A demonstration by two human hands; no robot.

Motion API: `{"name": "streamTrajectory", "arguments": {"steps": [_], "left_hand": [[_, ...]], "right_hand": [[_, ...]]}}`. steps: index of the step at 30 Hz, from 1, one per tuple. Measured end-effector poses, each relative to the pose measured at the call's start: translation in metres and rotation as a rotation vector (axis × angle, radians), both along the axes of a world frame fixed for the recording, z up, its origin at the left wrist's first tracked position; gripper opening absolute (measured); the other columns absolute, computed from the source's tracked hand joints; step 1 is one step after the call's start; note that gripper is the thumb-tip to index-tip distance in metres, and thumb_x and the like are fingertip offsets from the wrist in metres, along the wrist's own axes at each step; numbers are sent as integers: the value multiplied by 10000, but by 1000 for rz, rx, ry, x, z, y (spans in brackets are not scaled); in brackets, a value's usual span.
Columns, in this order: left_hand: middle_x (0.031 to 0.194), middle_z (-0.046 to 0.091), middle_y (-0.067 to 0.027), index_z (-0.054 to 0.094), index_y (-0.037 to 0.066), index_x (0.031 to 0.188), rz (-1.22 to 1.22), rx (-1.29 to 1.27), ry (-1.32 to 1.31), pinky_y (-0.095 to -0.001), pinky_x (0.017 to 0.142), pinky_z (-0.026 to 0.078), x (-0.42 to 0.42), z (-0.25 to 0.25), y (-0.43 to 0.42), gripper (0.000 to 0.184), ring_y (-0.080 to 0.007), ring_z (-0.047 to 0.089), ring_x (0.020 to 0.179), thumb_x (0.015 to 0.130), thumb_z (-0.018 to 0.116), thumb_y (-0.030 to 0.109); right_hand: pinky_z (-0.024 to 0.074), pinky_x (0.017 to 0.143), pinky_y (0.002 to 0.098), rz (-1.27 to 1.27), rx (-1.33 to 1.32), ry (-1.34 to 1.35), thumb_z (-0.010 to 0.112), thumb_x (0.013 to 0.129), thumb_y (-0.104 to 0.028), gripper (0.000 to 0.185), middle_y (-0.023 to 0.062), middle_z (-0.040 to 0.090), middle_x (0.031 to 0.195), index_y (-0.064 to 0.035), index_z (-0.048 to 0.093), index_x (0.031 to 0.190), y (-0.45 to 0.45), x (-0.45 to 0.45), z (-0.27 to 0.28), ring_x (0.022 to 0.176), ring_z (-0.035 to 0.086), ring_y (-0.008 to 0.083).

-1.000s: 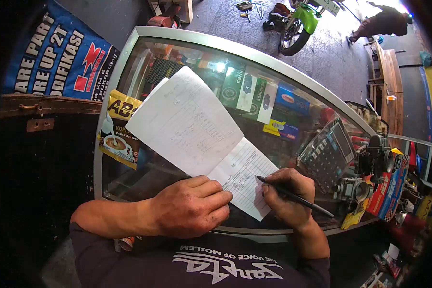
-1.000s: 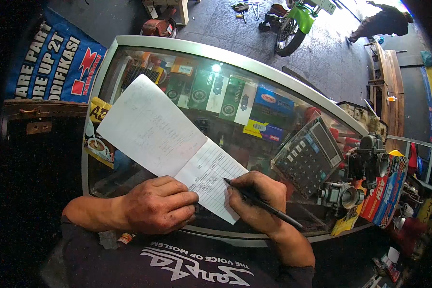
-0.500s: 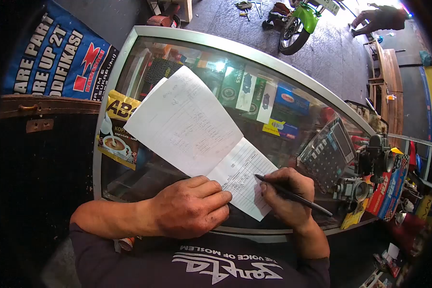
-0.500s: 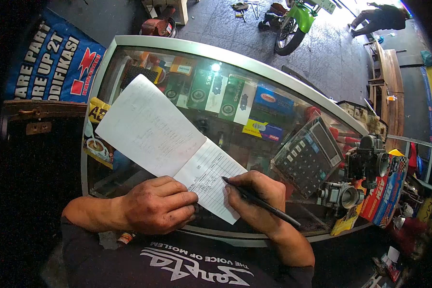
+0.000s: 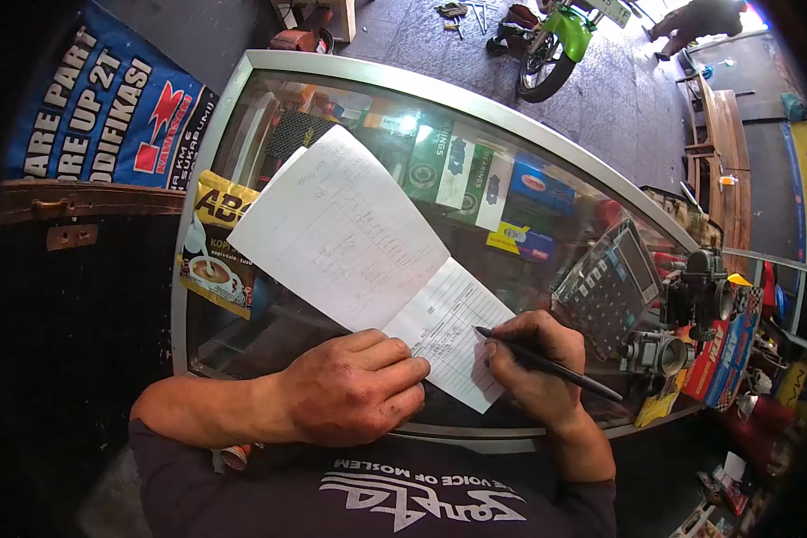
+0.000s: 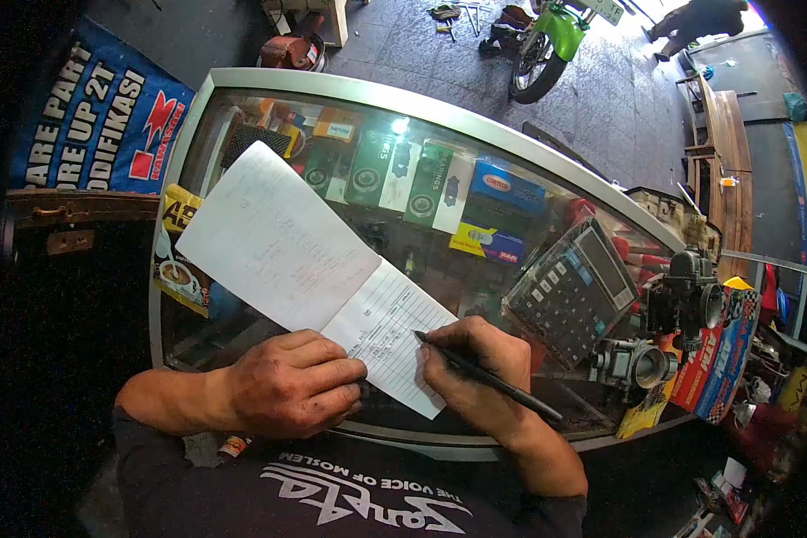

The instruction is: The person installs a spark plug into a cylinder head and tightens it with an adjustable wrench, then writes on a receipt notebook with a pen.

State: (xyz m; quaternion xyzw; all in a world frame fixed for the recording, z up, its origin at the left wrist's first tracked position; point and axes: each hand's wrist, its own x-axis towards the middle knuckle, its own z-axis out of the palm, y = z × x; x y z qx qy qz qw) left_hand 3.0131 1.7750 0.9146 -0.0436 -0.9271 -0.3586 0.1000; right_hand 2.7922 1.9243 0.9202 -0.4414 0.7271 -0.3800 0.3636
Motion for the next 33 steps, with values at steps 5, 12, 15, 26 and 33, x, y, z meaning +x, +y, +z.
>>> {"name": "streamTrajectory", "arguments": {"steps": [5,12,15,26,33], "left_hand": [[1002,716,-120,709,22,879,-9,-5,-17,-356,773,575,0,1,0,185,-247,695,914,816,806,166],[1001,715,-125,707,17,876,-3,7,-12,-360,769,573,1,1,0,188,-252,694,911,810,808,162],[1000,717,-129,709,17,876,-2,10,-6,-359,762,571,1,0,0,189,-253,694,907,810,810,162],[994,721,-130,708,16,871,-1,-5,2,-359,750,569,0,-1,0,187,-251,697,894,819,802,169],[1000,721,-126,709,18,868,6,0,0,-360,757,570,0,0,1,189,-245,697,898,811,808,168]], "right_hand": [[584,645,285,-10,-12,-36,781,847,-43,168,162,753,850,50,704,965,-1,1,1,733,734,154],[584,644,286,-27,-30,-1,781,853,-47,175,164,752,851,50,701,975,0,2,-2,736,732,151],[582,640,287,-56,-2,-31,782,850,-44,176,166,750,845,46,699,976,1,3,-2,728,729,149],[582,639,281,-79,-4,-38,782,847,-31,176,164,750,845,49,692,975,1,4,-3,733,727,142],[586,631,278,-65,-19,-22,777,855,-28,184,167,750,845,61,690,990,3,4,-5,724,728,139]]}}
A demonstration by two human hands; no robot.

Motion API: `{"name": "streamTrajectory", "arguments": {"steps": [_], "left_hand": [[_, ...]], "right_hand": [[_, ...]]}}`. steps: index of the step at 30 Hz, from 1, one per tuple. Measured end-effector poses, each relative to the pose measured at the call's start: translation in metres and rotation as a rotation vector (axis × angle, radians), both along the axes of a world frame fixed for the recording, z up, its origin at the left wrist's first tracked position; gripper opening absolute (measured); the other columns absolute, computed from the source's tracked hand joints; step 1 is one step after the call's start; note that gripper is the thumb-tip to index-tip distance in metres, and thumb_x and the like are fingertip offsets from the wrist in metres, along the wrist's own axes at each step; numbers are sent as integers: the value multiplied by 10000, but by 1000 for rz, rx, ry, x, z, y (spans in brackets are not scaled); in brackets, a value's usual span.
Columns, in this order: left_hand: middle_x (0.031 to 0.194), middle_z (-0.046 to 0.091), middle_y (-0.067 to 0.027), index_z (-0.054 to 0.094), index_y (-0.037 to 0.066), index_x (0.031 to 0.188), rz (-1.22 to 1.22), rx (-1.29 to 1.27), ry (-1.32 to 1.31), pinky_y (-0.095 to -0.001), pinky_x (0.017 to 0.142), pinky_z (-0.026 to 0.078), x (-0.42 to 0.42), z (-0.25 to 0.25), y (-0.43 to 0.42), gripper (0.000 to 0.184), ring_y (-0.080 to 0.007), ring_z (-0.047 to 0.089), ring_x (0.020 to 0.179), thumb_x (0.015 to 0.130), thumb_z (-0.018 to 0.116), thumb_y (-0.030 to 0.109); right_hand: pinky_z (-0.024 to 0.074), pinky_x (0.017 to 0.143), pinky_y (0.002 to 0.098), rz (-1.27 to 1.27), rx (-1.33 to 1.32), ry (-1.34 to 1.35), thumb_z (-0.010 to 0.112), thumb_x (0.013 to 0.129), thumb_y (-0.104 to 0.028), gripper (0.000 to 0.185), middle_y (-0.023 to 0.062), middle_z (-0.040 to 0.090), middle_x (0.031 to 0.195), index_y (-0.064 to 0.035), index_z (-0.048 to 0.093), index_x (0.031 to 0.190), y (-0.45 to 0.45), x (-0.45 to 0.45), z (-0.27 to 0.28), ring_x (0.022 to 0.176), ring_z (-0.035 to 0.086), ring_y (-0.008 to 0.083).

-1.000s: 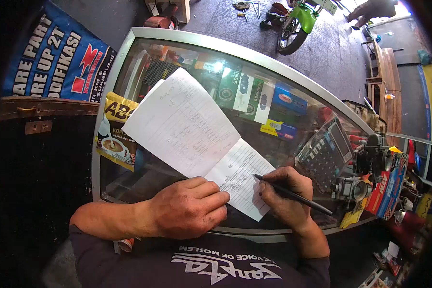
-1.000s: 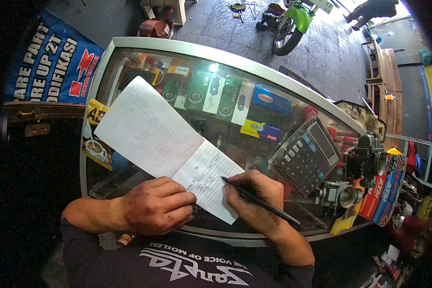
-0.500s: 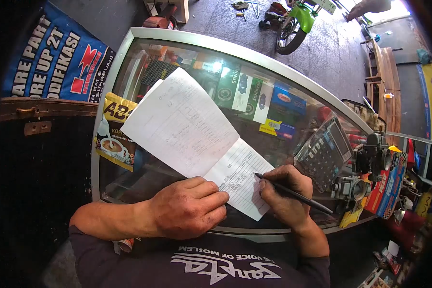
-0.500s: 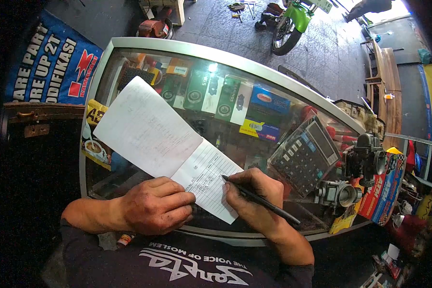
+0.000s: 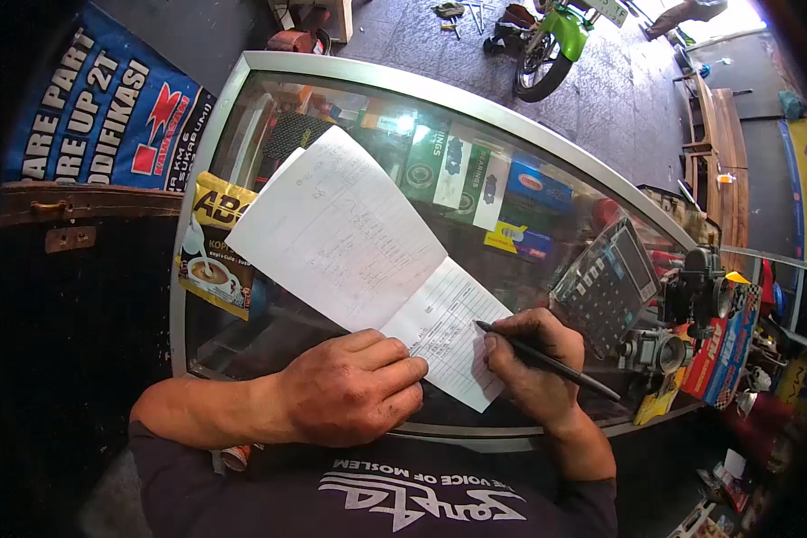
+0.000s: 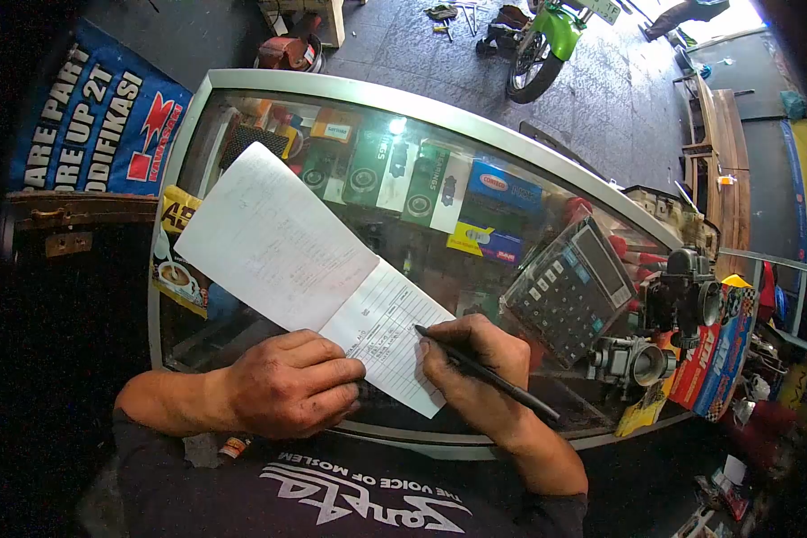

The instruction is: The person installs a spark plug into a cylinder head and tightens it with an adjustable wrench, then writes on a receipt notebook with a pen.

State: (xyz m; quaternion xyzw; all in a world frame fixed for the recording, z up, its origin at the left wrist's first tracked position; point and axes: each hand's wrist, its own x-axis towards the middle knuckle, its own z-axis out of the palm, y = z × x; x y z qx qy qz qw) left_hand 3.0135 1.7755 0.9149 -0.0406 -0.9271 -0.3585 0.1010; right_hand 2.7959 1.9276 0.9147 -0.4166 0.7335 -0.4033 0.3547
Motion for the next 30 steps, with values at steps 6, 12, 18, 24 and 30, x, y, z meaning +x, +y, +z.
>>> {"name": "streamTrajectory", "arguments": {"steps": [6,12,18,24,30], "left_hand": [[1001,721,-123,709,19,869,-3,3,-8,-359,761,572,0,1,0,182,-248,698,903,816,807,163],[997,723,-125,711,17,875,-8,2,-14,-359,761,574,0,0,0,182,-248,703,906,826,802,167],[1001,725,-125,715,18,885,-17,-4,-24,-362,763,573,0,0,-1,180,-251,705,911,829,798,168],[1010,726,-128,718,18,889,-17,6,-30,-364,762,571,0,1,-1,180,-252,704,913,822,799,164],[1023,727,-135,726,16,893,-14,5,-25,-363,758,569,0,0,0,178,-252,702,915,822,798,162]], "right_hand": [[587,631,277,-13,-1,-16,777,857,-30,184,166,749,846,63,691,991,-1,0,0,733,729,143],[580,637,287,-66,11,-46,794,833,-18,189,154,746,841,52,698,980,0,4,2,727,724,148],[571,653,298,17,-27,75,809,799,-21,206,153,738,836,28,704,968,-5,6,8,739,728,165],[559,701,270,90,-103,58,736,809,86,180,111,698,881,38,650,959,1,7,7,793,689,134],[580,664,299,10,-134,77,813,784,-7,206,140,734,853,26,697,951,0,10,5,745,734,184]]}}
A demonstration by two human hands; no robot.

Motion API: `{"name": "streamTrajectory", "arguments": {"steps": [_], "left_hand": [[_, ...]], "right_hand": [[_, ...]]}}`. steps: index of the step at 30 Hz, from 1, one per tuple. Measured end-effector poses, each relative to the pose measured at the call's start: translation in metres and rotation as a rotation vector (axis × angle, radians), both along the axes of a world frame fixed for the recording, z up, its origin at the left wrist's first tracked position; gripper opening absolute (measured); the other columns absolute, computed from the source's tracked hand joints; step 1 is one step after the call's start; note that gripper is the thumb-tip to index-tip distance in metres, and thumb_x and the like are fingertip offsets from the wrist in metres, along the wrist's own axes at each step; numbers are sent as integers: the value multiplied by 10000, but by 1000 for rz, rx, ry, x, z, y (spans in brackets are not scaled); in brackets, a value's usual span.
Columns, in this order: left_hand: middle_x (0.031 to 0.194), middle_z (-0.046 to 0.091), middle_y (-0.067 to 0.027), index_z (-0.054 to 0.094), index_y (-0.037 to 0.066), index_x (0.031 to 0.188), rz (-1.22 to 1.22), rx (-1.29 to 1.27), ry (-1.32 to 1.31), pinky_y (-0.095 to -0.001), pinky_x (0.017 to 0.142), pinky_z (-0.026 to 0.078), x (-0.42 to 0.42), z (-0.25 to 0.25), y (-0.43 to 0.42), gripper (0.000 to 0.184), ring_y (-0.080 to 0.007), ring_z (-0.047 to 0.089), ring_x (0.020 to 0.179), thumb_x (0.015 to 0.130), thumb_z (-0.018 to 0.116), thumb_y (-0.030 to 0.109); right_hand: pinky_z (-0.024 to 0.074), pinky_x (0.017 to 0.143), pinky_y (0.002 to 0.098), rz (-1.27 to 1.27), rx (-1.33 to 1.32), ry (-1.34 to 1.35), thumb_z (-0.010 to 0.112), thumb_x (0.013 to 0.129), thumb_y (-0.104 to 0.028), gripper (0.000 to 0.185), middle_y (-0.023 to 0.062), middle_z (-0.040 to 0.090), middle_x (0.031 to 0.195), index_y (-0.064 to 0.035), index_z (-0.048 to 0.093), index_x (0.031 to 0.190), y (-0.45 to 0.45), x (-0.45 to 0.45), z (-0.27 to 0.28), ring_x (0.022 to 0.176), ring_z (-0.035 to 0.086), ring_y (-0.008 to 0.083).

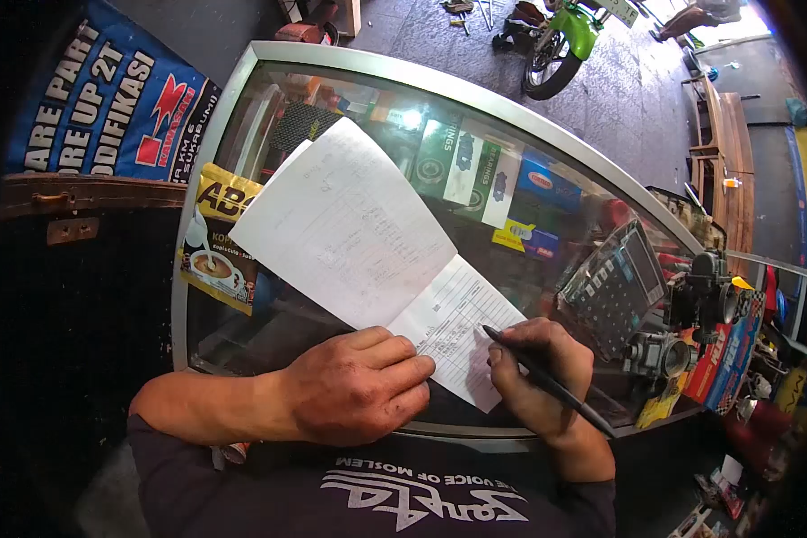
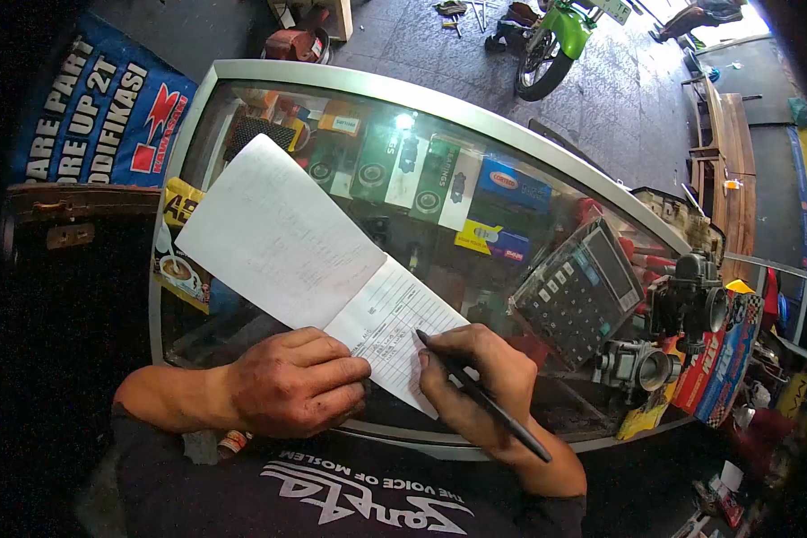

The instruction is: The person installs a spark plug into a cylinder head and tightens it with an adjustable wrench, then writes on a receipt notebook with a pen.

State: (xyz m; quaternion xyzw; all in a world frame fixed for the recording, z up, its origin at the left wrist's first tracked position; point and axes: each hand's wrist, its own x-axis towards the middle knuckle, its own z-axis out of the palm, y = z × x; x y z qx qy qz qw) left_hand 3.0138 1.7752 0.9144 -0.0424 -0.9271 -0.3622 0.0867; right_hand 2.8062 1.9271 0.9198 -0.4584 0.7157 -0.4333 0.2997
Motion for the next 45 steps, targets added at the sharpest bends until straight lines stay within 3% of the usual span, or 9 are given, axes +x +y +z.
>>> {"name": "streamTrajectory", "arguments": {"steps": [10,12,15,45], "left_hand": [[1034,727,-136,724,14,889,1,8,8,-357,764,570,-1,1,-2,178,-245,699,921,825,797,163],[1036,728,-137,725,15,893,-4,8,7,-356,768,570,0,1,-2,180,-245,699,925,825,798,165],[1039,729,-139,726,16,898,-13,3,-5,-356,777,572,0,1,-3,183,-246,700,933,828,798,169],[1031,726,-137,723,11,901,2,8,21,-352,765,572,1,-1,-1,173,-243,700,924,839,773,164]], "right_hand": [[572,654,291,-8,-48,-91,802,790,-1,201,145,734,847,26,691,956,-1,-1,-1,754,728,169],[568,655,284,-27,116,-108,802,795,-6,201,143,738,850,26,695,962,-4,-3,2,753,723,162],[570,659,279,-22,134,-135,801,796,-4,202,147,743,858,29,699,967,-3,-5,-1,751,722,157],[575,642,304,97,31,-77,815,764,-18,171,138,728,806,13,697,884,-4,-9,-7,698,728,187]]}}
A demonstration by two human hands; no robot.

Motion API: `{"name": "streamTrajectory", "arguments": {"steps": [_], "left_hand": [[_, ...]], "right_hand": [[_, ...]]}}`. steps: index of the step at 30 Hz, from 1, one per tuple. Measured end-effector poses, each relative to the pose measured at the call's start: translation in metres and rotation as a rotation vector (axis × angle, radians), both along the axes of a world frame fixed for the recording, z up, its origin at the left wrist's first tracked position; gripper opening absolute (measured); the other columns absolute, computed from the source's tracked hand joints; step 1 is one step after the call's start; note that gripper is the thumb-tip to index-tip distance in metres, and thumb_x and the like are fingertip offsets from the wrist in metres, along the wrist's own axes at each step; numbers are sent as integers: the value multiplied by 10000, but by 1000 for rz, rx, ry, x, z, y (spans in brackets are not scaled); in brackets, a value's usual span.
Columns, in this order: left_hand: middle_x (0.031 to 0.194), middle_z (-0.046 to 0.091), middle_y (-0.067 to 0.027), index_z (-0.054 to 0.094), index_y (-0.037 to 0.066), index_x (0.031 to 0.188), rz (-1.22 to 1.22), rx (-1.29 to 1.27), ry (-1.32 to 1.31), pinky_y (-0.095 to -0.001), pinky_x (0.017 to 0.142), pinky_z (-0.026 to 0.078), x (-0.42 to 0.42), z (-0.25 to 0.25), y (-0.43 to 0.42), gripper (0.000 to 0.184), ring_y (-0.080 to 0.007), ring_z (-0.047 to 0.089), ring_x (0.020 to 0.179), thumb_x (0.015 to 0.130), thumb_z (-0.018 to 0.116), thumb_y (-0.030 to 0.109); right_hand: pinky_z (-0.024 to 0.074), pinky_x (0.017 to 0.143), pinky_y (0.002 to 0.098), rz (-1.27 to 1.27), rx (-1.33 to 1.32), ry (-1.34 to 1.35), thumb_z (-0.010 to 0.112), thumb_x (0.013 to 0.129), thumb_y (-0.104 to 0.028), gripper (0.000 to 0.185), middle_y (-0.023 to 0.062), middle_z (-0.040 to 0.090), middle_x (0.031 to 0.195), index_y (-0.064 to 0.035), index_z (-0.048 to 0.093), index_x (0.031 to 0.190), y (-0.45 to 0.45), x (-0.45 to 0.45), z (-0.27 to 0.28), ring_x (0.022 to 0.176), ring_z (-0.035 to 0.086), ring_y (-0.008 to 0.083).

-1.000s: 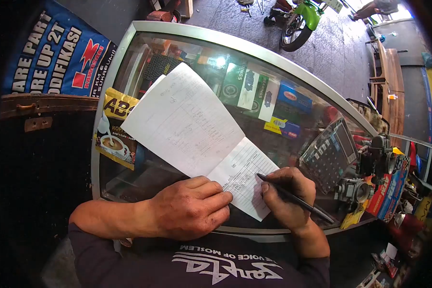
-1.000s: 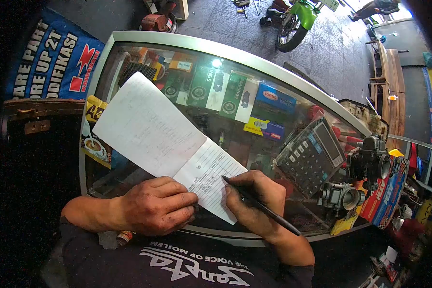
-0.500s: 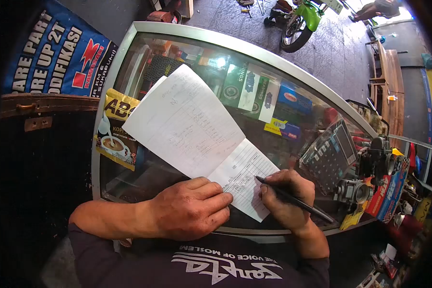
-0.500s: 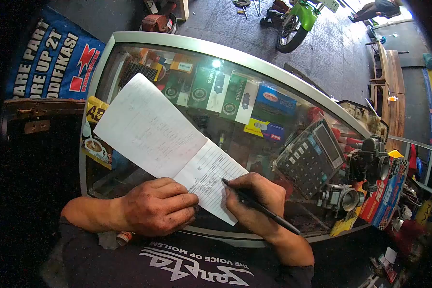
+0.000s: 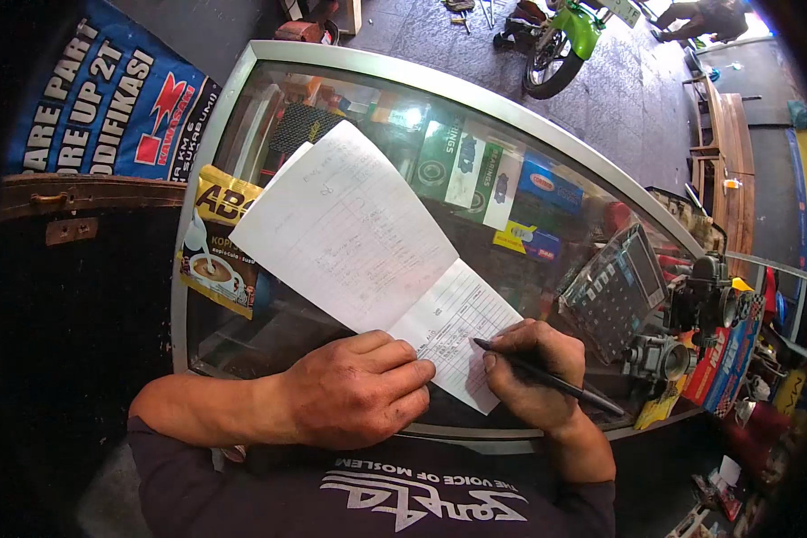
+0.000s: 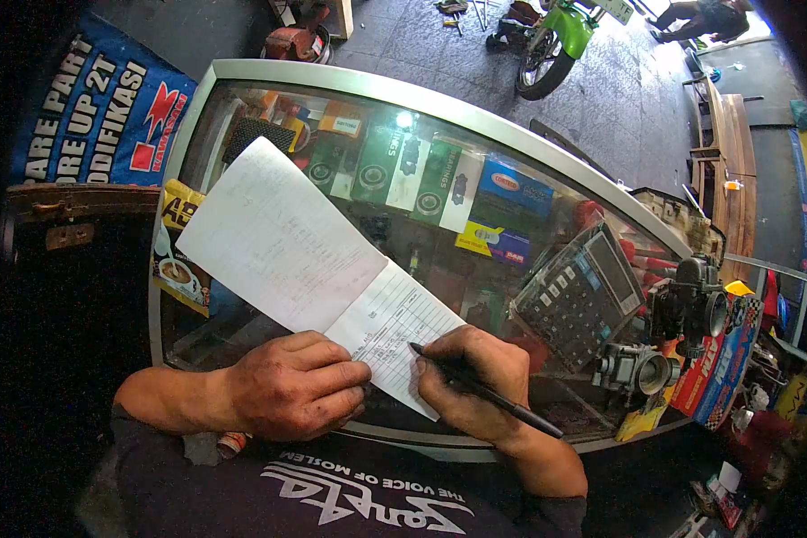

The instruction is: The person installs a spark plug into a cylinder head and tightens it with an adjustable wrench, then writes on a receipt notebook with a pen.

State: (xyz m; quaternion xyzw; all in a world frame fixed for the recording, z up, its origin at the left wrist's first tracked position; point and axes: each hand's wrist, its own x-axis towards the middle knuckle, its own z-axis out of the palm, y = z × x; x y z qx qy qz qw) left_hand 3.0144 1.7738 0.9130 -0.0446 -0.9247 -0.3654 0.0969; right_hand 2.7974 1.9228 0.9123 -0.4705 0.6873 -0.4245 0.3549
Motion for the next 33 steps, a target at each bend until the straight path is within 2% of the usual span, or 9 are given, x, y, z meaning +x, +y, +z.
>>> {"name": "streamTrajectory", "arguments": {"steps": [13,18,21,24,33], "left_hand": [[1033,728,-140,726,11,905,-10,0,-7,-360,774,570,0,0,0,191,-253,698,930,830,790,174],[1038,727,-136,726,13,911,-7,3,-23,-361,785,569,0,3,-1,192,-250,699,939,831,791,175],[1039,726,-135,725,13,910,-8,6,-27,-363,785,571,0,3,-1,187,-250,701,939,836,788,174],[1039,726,-136,724,12,911,-11,7,-25,-364,784,573,0,3,-1,186,-251,702,938,840,785,173],[1029,726,-135,729,11,905,-4,6,-16,-358,769,571,0,1,0,188,-247,699,931,833,793,173]], "right_hand": [[579,645,322,70,-58,15,805,758,-14,180,142,728,816,9,698,901,-2,0,0,701,732,200],[561,635,293,-58,57,-43,788,790,-1,175,132,725,811,24,696,936,2,1,2,699,704,153],[550,624,280,-58,12,3,783,799,3,168,130,726,813,33,695,939,-1,1,3,695,688,130],[550,623,277,-79,85,-39,783,800,2,168,129,725,808,38,697,940,0,2,6,690,688,131],[567,638,289,-77,75,-53,787,794,3,177,147,738,826,54,699,938,0,2,5,724,721,158]]}}
